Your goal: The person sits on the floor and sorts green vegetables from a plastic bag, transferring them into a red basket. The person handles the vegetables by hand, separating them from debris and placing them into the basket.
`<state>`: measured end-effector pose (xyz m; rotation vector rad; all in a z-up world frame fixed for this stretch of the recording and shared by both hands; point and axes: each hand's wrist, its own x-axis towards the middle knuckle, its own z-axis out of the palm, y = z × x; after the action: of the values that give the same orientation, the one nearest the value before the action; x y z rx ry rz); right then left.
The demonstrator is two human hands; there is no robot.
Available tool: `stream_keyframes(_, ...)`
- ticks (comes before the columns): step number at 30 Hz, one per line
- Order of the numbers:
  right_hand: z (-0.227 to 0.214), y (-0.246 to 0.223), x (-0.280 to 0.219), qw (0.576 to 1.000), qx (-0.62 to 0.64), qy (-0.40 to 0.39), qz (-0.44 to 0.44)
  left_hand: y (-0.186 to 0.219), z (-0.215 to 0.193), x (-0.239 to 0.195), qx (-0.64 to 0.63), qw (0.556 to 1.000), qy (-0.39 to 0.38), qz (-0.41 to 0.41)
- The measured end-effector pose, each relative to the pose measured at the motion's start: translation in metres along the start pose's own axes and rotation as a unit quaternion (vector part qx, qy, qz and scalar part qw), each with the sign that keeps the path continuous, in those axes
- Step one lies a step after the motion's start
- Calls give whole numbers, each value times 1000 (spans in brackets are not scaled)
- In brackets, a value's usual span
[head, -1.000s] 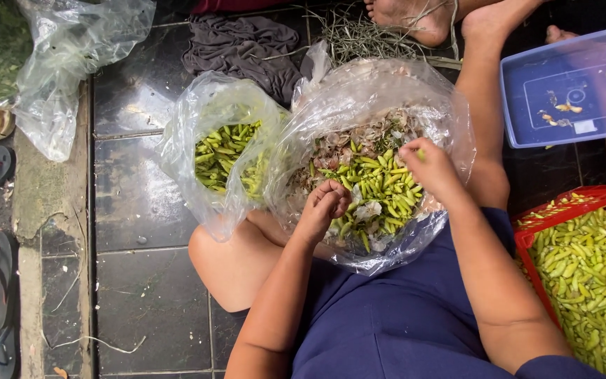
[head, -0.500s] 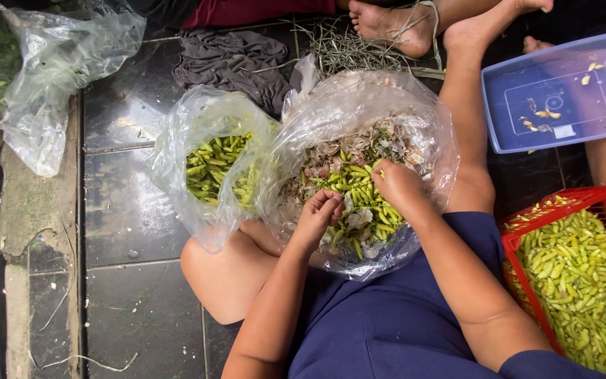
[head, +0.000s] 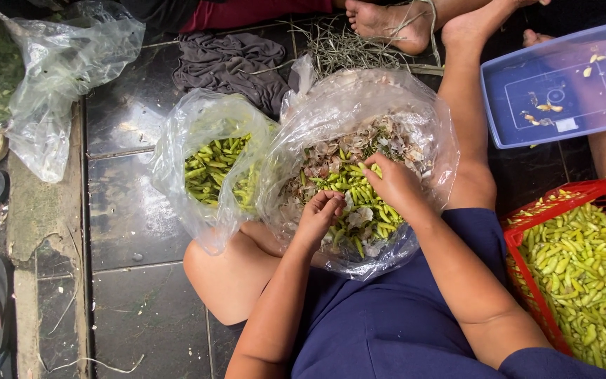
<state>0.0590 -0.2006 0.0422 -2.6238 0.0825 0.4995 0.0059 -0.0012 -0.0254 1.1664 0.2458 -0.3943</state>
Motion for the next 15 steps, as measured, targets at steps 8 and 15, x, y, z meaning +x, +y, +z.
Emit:
stream_keyframes(8,4,-26,-31,870,482,-91,-59,-11,-1,3,32,999,8,-1)
stream_keyframes(15,17,-16,-26,867,481,-95,-88,2,1,-2,36,999,-11,-7)
